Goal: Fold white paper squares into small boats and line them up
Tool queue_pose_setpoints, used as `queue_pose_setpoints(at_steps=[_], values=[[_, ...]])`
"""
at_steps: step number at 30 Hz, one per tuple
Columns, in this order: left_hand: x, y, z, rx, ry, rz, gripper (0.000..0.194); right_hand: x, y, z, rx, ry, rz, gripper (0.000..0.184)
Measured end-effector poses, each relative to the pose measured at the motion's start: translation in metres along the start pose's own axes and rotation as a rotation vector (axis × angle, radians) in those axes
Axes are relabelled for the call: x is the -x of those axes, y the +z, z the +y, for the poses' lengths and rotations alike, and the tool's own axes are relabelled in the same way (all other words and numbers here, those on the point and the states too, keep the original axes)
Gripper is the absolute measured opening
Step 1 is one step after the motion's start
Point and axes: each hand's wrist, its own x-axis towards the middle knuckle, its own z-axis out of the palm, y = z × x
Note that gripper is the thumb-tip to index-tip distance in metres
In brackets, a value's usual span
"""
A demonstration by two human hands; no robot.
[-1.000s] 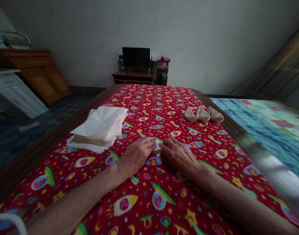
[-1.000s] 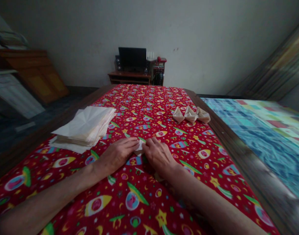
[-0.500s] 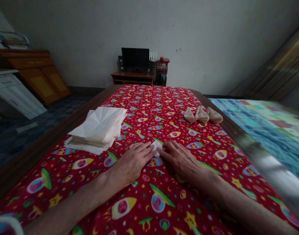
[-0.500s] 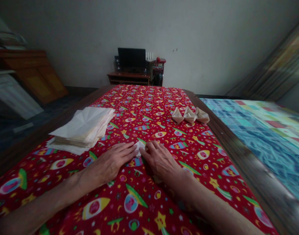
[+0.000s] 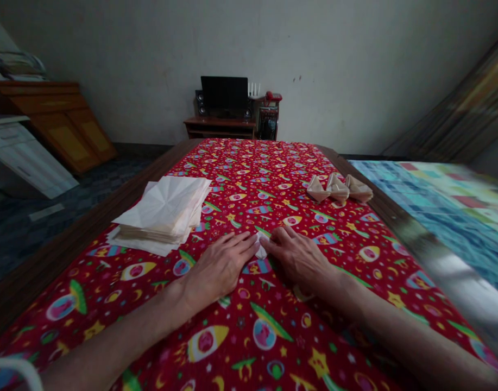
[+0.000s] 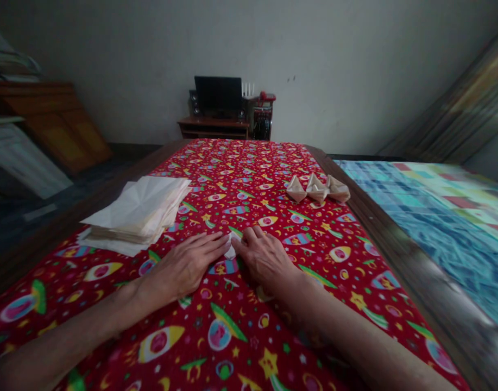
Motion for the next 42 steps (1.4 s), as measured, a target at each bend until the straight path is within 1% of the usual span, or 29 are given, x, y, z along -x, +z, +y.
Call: queue_pose_setpoints(at_steps=[3, 7, 9, 12, 14, 17, 20, 23, 25, 27, 29, 31, 34, 36, 38, 42], values=[[-0.006, 0.002, -0.004, -0.004, -0.011, -0.002, 0.061, -0.007, 0.001, 0.000, -0.016, 0.038, -0.002, 0.034], [-0.005, 0.002, -0.007, -0.022, 0.006, 0.001, 0.056, 0.000, 0.004, 0.000, -0.041, 0.012, 0.002, 0.038], [-0.001, 0.001, -0.006, -0.029, 0.015, -0.017, 0.053, 0.007, 0.006, -0.001, -0.053, -0.019, -0.006, 0.044], [0.005, -0.003, 0.000, -0.035, 0.012, -0.036, 0.053, 0.019, 0.009, -0.001, -0.078, -0.062, 0.008, 0.060], [0.007, -0.006, 0.004, -0.037, 0.019, -0.039, 0.054, 0.024, 0.011, -0.001, -0.100, -0.077, 0.013, 0.065], [0.008, -0.008, 0.006, -0.045, 0.044, -0.036, 0.052, 0.028, 0.013, -0.001, -0.117, -0.082, 0.010, 0.065], [0.008, -0.006, 0.003, -0.027, 0.051, -0.004, 0.051, 0.028, 0.012, 0.000, -0.141, -0.083, 0.023, 0.065], [0.009, -0.001, -0.002, 0.019, 0.062, 0.046, 0.052, 0.024, 0.009, 0.003, -0.193, -0.067, 0.008, 0.061], [0.007, 0.001, -0.004, 0.044, 0.063, 0.072, 0.052, 0.018, 0.009, 0.007, -0.210, -0.035, 0.016, 0.050], [0.002, 0.001, -0.005, 0.072, 0.049, 0.080, 0.049, 0.011, 0.012, 0.010, -0.195, -0.005, 0.054, 0.043], [-0.006, 0.000, -0.006, 0.112, 0.027, 0.087, 0.042, 0.003, 0.015, 0.012, -0.161, 0.014, 0.098, 0.040], [-0.016, -0.001, -0.008, 0.150, -0.017, 0.107, 0.036, -0.002, 0.018, 0.011, -0.138, 0.039, 0.130, 0.037], [-0.029, 0.001, -0.010, 0.167, -0.126, 0.157, 0.027, -0.004, 0.016, 0.007, -0.171, 0.056, 0.162, 0.029], [-0.035, 0.004, -0.010, 0.139, -0.193, 0.165, 0.021, -0.002, 0.014, 0.005, -0.233, 0.049, 0.182, 0.023], [-0.038, 0.007, -0.009, 0.116, -0.235, 0.154, 0.021, 0.000, 0.012, 0.004, -0.313, 0.053, 0.213, 0.020], [-0.040, 0.010, -0.006, 0.201, -0.282, 0.138, 0.011, 0.001, 0.017, 0.004, -0.462, 0.149, 0.259, 0.017]])
